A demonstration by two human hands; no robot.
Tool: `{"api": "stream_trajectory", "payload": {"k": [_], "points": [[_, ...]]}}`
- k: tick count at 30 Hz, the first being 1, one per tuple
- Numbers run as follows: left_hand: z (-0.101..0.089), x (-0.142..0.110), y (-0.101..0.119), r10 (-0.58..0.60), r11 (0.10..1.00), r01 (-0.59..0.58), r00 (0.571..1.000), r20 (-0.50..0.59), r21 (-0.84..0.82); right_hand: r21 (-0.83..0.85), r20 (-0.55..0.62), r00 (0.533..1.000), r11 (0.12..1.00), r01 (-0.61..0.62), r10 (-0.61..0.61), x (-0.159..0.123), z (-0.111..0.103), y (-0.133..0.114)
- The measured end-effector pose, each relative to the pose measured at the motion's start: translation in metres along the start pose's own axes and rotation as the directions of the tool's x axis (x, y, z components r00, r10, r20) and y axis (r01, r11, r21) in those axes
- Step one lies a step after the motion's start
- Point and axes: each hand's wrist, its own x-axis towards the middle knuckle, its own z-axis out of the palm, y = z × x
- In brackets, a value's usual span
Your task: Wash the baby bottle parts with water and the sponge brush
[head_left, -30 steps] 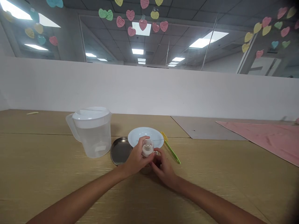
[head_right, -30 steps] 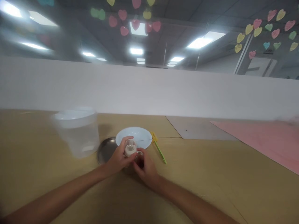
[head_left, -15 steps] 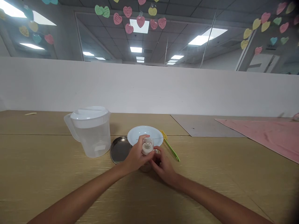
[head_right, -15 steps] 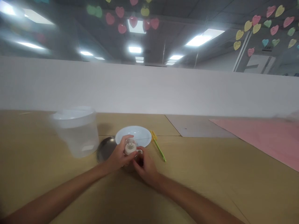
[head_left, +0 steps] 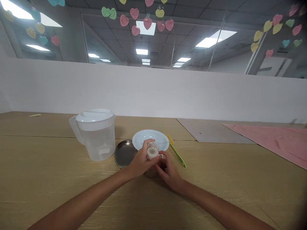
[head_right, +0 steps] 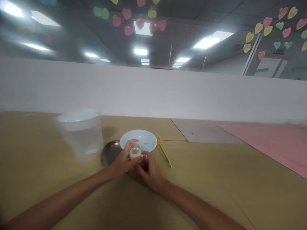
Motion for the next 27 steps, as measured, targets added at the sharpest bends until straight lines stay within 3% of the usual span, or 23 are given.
{"api": "stream_trajectory", "payload": {"k": [15,27], "points": [[0.0002,-0.0013,-0.0024,-0.011,0.993,0.017,0.999,-0.049,0.115,0.021,-0.011,0.993,0.993,-0.114,0.115,0.0046,-0.0031,0.0058],[0.0017,-0.0023,0.0017,0.004,0.978,0.015,0.996,-0.090,0.209,0.011,-0.021,0.995,0.995,-0.095,0.096,0.0048,-0.0026,-0.0013]]}}
